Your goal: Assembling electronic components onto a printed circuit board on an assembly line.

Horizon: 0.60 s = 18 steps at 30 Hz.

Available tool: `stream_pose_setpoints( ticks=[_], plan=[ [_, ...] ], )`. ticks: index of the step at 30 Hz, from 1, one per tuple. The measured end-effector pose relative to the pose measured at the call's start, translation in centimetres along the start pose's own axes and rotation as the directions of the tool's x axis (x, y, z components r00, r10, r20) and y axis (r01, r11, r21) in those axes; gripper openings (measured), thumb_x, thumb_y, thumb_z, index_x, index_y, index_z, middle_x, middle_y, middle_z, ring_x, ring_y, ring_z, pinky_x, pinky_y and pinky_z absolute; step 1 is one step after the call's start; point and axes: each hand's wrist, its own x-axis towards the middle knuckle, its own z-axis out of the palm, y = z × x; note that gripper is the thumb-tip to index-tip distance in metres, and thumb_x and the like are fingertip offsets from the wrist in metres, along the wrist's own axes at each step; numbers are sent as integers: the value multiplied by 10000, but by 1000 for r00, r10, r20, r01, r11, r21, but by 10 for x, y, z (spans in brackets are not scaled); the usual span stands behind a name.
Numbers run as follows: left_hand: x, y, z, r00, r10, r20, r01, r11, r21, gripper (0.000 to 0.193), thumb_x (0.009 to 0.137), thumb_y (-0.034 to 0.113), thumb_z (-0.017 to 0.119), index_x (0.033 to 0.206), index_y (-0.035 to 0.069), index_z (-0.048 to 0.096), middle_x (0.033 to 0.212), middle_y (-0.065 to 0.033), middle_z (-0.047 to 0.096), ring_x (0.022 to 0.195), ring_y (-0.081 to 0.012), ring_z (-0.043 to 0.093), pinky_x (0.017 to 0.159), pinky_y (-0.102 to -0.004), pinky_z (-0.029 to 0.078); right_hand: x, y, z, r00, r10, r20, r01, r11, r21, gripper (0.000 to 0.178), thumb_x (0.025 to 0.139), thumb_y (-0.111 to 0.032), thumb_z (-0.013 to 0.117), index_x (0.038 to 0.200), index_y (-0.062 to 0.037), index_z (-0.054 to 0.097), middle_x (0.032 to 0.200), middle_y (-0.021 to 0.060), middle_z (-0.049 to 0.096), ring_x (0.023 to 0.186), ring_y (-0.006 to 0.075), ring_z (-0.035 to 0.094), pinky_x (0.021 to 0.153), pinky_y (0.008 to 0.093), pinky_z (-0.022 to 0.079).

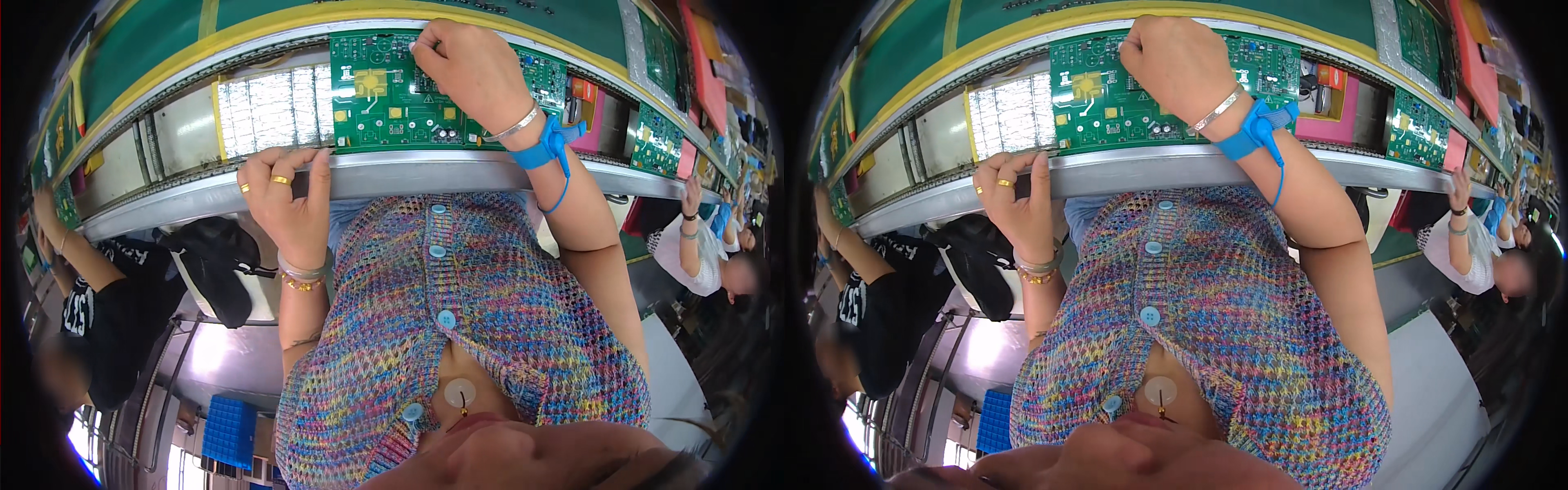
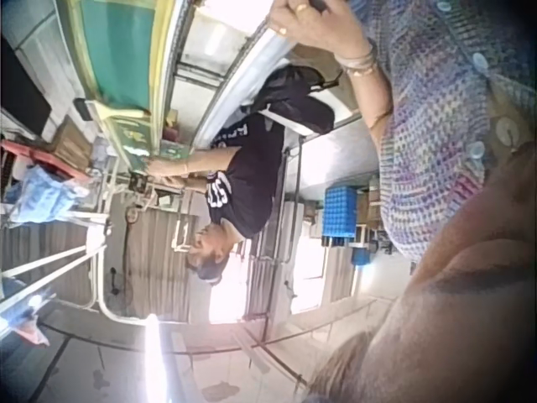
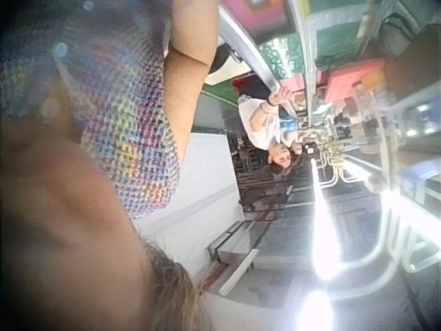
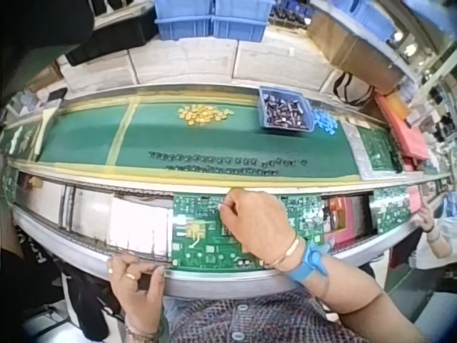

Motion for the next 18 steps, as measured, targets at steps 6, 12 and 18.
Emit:
stream_pose_setpoints(
  ticks=[6,12,18],
  plan=[
    [0,1,2,1000,2,-16,-2,1000,4,142,699,124,776,790,81,676,818,-45,533,813,-227,483,720,-344,383,7,-1,-1,1000,-14,2,14,996,-88,186,800,-227,589,739,-65,659,585,116,607,556,293,604,549,385,475],
    [2,1,2,1000,14,-17,-14,1000,19,137,695,117,774,781,83,673,802,-40,537,800,-223,487,705,-342,381,17,-6,-8,994,66,84,-62,997,-45,195,765,-235,600,717,-58,666,617,138,618,596,311,613,575,400,489],
    [2,-1,2,999,28,-23,-27,999,22,138,690,113,775,774,89,668,790,-37,543,779,-224,492,698,-343,382,21,-13,-14,992,35,125,-28,998,-61,226,753,-210,577,681,-7,646,682,212,624,667,373,620,649,449,496]
  ],
)
